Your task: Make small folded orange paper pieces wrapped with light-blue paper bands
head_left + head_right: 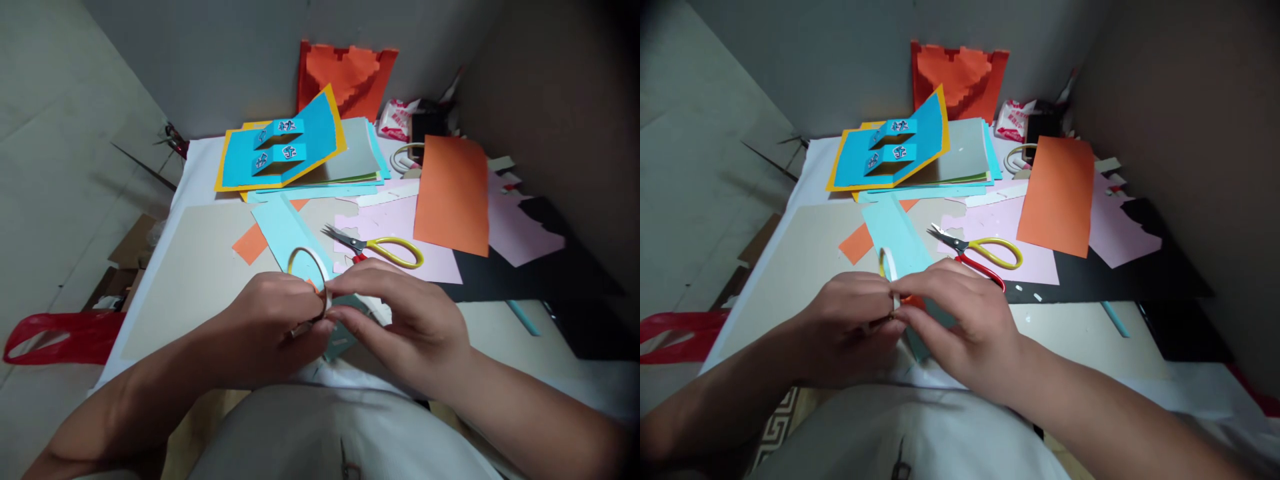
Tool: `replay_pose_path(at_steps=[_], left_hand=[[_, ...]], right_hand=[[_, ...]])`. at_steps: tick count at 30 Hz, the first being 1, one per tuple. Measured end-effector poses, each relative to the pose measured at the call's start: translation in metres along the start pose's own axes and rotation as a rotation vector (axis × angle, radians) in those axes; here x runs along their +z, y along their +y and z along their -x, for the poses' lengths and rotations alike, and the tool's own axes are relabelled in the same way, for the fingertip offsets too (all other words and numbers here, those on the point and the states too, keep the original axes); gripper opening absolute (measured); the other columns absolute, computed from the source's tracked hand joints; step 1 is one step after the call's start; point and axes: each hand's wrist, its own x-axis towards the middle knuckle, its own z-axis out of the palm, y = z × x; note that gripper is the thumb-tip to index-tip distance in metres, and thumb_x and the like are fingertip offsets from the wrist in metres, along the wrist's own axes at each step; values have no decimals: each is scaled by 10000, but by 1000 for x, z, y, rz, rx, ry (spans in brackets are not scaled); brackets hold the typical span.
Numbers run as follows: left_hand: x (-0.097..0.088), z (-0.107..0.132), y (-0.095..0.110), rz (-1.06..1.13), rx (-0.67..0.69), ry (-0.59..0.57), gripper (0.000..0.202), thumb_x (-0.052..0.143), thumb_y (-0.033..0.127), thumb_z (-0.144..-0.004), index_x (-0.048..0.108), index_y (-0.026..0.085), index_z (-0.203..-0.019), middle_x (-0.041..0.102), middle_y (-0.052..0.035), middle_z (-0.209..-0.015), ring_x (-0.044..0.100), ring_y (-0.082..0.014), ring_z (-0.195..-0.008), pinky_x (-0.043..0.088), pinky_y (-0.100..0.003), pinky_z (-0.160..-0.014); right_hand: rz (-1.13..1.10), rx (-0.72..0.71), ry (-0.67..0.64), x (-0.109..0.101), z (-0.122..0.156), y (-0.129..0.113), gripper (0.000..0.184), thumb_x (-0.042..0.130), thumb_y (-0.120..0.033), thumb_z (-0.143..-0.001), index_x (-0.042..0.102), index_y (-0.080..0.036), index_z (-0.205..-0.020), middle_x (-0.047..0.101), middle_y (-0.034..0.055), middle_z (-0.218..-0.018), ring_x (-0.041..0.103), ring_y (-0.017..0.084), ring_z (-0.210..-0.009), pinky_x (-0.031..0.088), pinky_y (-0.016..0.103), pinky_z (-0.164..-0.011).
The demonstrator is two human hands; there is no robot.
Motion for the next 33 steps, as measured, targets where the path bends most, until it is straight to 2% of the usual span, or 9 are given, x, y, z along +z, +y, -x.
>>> replay_pose_path(at_steps=[1, 3, 11, 15, 24, 28, 33], left_hand=[[2, 1, -1, 24, 34, 62, 310, 508, 160, -885, 311, 210, -652, 351, 47, -593, 295, -125, -577, 247, -322, -565], [5, 2, -2, 66, 40, 91, 329, 537, 149, -873, 308, 203, -642, 316, 55, -595, 274, -111, -566, 230, -311, -548], [3, 0, -1, 183, 5, 120, 285, 549, 125, -906, 417, 178, -660, 359, 57, -604, 323, -77, -552, 296, -233, -527], [1, 1, 1, 226, -65, 82, 299, 514, 129, -916, 393, 180, -647, 330, 58, -601, 294, -80, -551, 280, -239, -523], [-2, -1, 2, 385, -212, -4, 327, 471, 130, -905, 315, 179, -621, 304, 51, -587, 263, -78, -558, 243, -244, -499], [-3, -2, 3, 529, -308, -48, 342, 462, 111, -873, 280, 183, -592, 275, 53, -559, 249, -76, -533, 221, -254, -481], [-9, -2, 10, 787, -402, -167, 324, 446, 126, -867, 347, 184, -564, 311, 55, -515, 267, -78, -498, 225, -267, -474]], right_hand=[[3, -22, -17, -1, -1, -1, 261, 658, -50, -848, 656, -247, -1019, 747, 40, -890, 696, 189, -828, 564, 348, -764], [-7, -45, -28, -3, -2, -1, 240, 629, -38, -858, 670, -237, -987, 751, 49, -871, 700, 190, -822, 570, 350, -765], [-32, -52, -28, -3, -4, -1, 194, 605, -37, -873, 657, -214, -932, 735, 44, -885, 691, 175, -852, 556, 335, -800], [15, -44, -20, -3, -3, 0, 186, 601, -37, -874, 651, -210, -922, 719, 45, -865, 680, 174, -855, 548, 332, -806], [185, -166, -44, 0, 2, -2, 169, 568, -10, -847, 630, -112, -966, 627, 130, -940, 576, 197, -879, 514, 357, -752], [189, -195, -36, 5, 4, -1, 176, 546, -4, -827, 596, -107, -960, 577, 134, -954, 537, 210, -878, 495, 375, -744], [100, -256, -20, 11, 8, 0, 287, 517, 48, -778, 518, -130, -1003, 508, 107, -973, 507, 194, -880, 489, 363, -743]])
